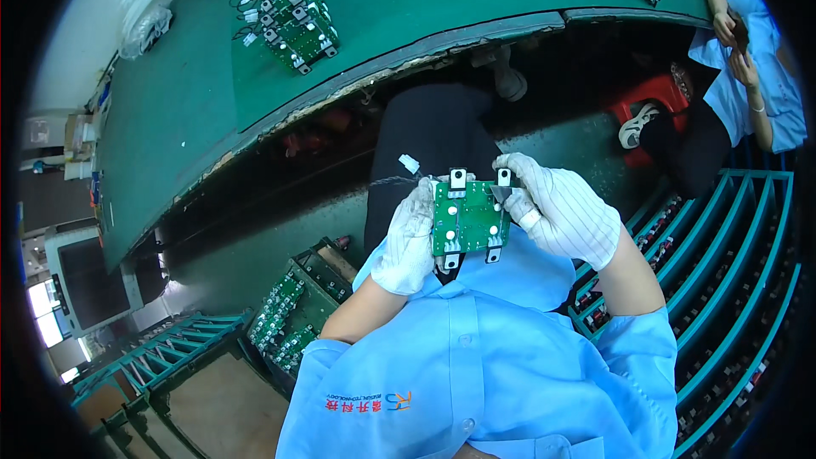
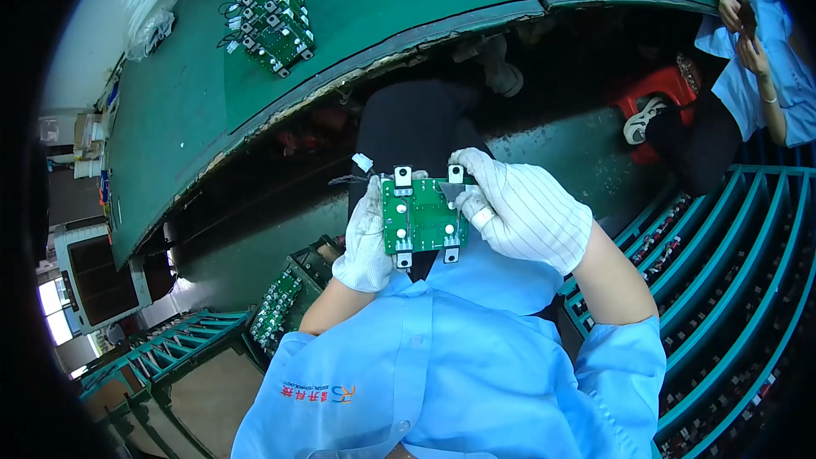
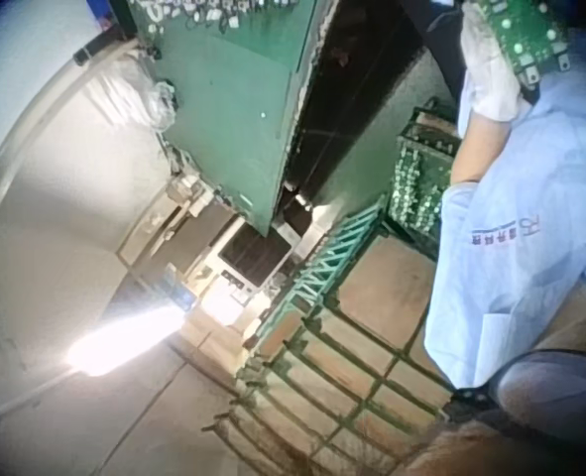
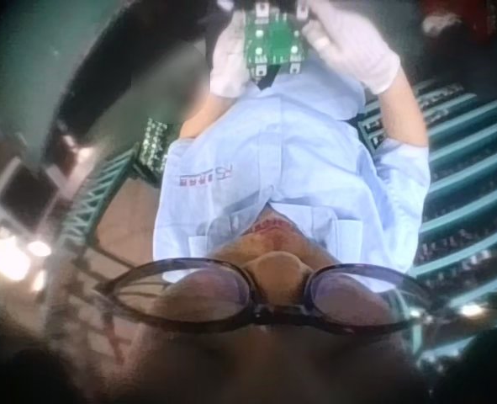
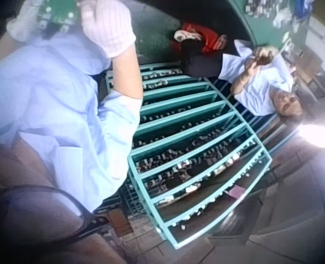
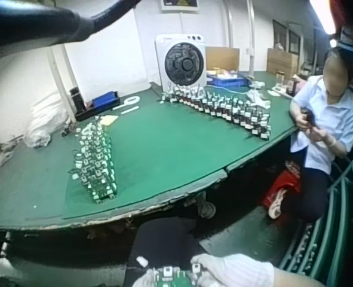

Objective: The person picks up an electronic circuit board and attaches small electronic components to it by hand.

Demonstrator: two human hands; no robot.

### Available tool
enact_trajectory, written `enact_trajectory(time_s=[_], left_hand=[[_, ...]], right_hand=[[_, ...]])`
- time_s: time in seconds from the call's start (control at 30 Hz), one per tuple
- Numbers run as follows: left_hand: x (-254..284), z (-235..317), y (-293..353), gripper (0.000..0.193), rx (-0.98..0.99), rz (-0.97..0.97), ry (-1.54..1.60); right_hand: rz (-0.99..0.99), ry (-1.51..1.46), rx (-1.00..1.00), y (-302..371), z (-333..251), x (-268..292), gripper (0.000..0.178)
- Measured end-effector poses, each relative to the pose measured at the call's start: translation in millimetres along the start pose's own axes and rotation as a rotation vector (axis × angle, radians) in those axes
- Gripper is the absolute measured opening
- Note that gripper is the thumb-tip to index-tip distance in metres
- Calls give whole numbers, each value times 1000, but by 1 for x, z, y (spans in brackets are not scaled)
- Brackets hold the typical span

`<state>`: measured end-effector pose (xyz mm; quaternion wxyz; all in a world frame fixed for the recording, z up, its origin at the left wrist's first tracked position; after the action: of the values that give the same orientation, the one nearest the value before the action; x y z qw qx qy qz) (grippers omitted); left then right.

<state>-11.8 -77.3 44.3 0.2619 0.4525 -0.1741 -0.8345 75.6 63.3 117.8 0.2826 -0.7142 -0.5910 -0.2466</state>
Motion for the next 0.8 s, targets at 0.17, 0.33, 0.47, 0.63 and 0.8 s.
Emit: enact_trajectory(time_s=[0.17,0.33,0.47,0.63,0.8], left_hand=[[-3,-5,5,39,74,-82,-119],[-11,-8,3,41,146,-163,-278],[-12,-7,8,42,205,-95,-183],[2,-5,9,38,29,4,-710],[3,-6,9,40,81,43,-568]], right_hand=[[44,18,-20,-4,28,11,21],[-231,-156,34,-18,-13,26,37],[-304,-21,102,-16,-19,16,32],[-369,-67,148,-14,-20,7,29],[-366,-100,154,-13,-20,5,25]])
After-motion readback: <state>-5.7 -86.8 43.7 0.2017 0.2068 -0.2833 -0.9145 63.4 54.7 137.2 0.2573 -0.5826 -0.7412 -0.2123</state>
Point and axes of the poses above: each hand's wrist, its own y-axis away from the middle knuckle, its own x-axis out of the back of the hand, z = x × y, the point moved 6 cm from there along -y, towards the middle knuckle, and after that the axes turned 6 degrees about x, right-handed, at the moved point
